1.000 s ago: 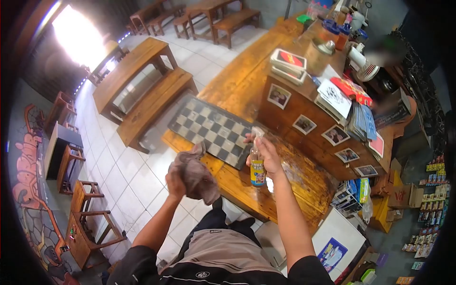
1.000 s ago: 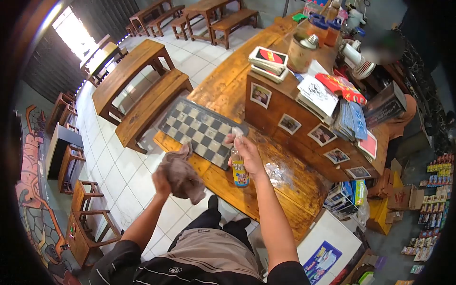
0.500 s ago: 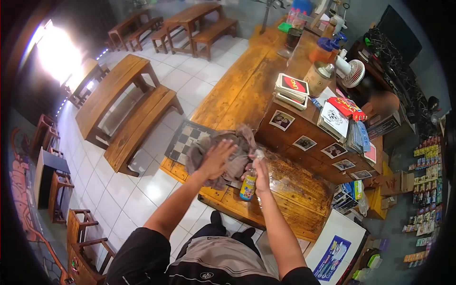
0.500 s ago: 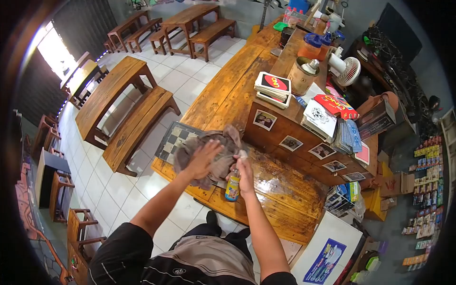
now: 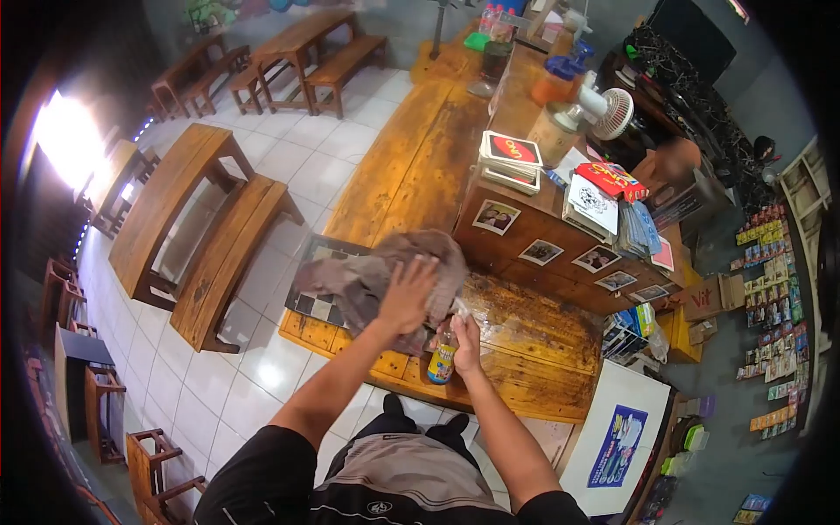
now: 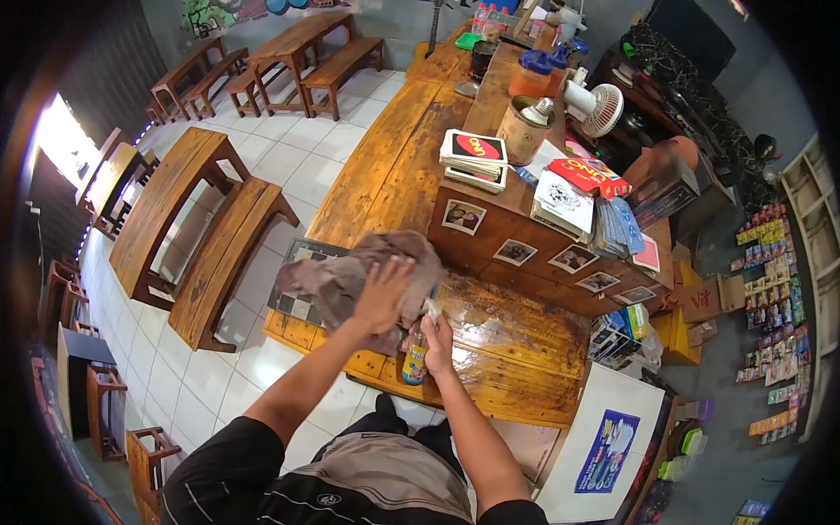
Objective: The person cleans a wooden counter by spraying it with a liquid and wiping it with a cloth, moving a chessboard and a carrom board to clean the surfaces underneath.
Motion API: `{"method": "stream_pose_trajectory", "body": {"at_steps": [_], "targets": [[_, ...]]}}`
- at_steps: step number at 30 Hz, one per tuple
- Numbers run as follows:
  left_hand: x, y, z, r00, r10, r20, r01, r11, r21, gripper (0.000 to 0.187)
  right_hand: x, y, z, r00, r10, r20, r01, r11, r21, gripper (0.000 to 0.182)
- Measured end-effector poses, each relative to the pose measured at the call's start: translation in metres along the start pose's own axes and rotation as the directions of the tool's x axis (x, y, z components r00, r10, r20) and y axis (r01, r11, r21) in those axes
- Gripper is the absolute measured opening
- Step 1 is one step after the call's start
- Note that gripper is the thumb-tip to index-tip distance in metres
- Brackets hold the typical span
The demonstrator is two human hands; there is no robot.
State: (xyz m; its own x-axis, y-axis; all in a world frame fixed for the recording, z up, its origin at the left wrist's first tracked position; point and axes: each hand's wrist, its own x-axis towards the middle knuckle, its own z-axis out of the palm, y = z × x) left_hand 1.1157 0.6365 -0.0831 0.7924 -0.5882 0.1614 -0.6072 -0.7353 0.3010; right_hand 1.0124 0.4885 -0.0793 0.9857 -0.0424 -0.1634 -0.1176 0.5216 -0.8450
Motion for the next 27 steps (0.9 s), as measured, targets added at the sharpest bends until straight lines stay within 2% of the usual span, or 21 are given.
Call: {"method": "stream_pose_trajectory", "body": {"at_steps": [1, 2, 4, 7, 8, 11, 13, 15, 16, 18, 19, 20, 22, 23, 27], "targets": [[0.001, 0.013, -0.004, 0.995, 0.089, 0.050, -0.088, 0.996, -0.010, 0.068, -0.005, 0.003, -0.003, 0.998, -0.054, -0.037, 0.053, 0.998, -0.015, 0.031], [0.002, 0.014, -0.002, 0.995, 0.088, 0.047, -0.087, 0.996, -0.020, 0.068, -0.010, 0.006, -0.007, 0.992, -0.106, -0.072, 0.104, 0.994, -0.031, 0.034], [0.008, 0.011, -0.002, 0.976, 0.167, 0.137, -0.154, 0.983, -0.101, 0.071, -0.015, 0.003, -0.014, 0.992, -0.100, -0.083, 0.095, 0.994, -0.060, 0.035], [0.002, -0.025, -0.015, 0.973, 0.174, 0.150, -0.168, 0.984, -0.052, 0.079, -0.025, 0.003, -0.012, 0.990, -0.103, 0.098, 0.120, 0.976, -0.182, 0.033], [-0.002, -0.037, -0.022, 0.971, 0.185, 0.151, -0.183, 0.983, -0.022, 0.083, -0.026, 0.000, -0.010, 0.983, -0.017, 0.181, 0.054, 0.978, -0.202, 0.032], [-0.020, -0.070, -0.042, 0.992, 0.070, 0.108, -0.066, 0.997, -0.039, 0.085, -0.022, 0.002, 0.003, 0.981, 0.043, 0.189, 0.021, 0.946, -0.324, 0.030], [-0.037, -0.106, -0.045, 0.999, -0.020, 0.030, 0.021, 0.999, -0.028, 0.084, -0.019, 0.001, 0.004, 0.983, 0.051, 0.174, 0.009, 0.944, -0.330, 0.030], [-0.058, -0.124, -0.071, 0.974, -0.226, 0.022, 0.227, 0.973, -0.032, 0.079, -0.015, 0.001, 0.003, 0.985, 0.059, 0.162, -0.001, 0.942, -0.336, 0.031], [-0.065, -0.138, -0.067, 0.974, -0.224, 0.020, 0.225, 0.974, -0.029, 0.079, -0.012, 0.002, 0.003, 0.988, 0.057, 0.143, -0.010, 0.950, -0.312, 0.034], [-0.080, -0.151, -0.059, 0.945, -0.295, -0.144, 0.310, 0.946, 0.094, 0.077, -0.012, 0.007, 0.001, 0.991, 0.064, 0.121, -0.028, 0.959, -0.282, 0.037], [-0.082, -0.146, -0.058, 0.932, -0.356, -0.069, 0.363, 0.922, 0.137, 0.075, -0.009, 0.007, -0.001, 0.990, 0.112, 0.090, -0.079, 0.947, -0.310, 0.040], [-0.079, -0.139, -0.054, 0.932, -0.357, -0.069, 0.363, 0.921, 0.140, 0.075, -0.007, 0.006, -0.003, 0.986, 0.157, 0.057, -0.129, 0.933, -0.337, 0.043], [-0.067, -0.119, -0.048, 0.900, -0.435, 0.013, 0.417, 0.871, 0.259, 0.076, -0.003, 0.010, -0.008, 0.980, 0.164, 0.110, -0.120, 0.937, -0.328, 0.047], [-0.060, -0.107, -0.044, 0.900, -0.436, 0.013, 0.419, 0.872, 0.254, 0.076, -0.003, 0.011, -0.009, 0.984, 0.140, 0.109, -0.095, 0.936, -0.340, 0.046], [-0.022, -0.059, -0.024, 0.994, -0.100, 0.040, 0.093, 0.985, 0.143, 0.071, -0.007, -0.002, 0.003, 0.981, 0.129, 0.147, -0.078, 0.948, -0.310, 0.041]]}}
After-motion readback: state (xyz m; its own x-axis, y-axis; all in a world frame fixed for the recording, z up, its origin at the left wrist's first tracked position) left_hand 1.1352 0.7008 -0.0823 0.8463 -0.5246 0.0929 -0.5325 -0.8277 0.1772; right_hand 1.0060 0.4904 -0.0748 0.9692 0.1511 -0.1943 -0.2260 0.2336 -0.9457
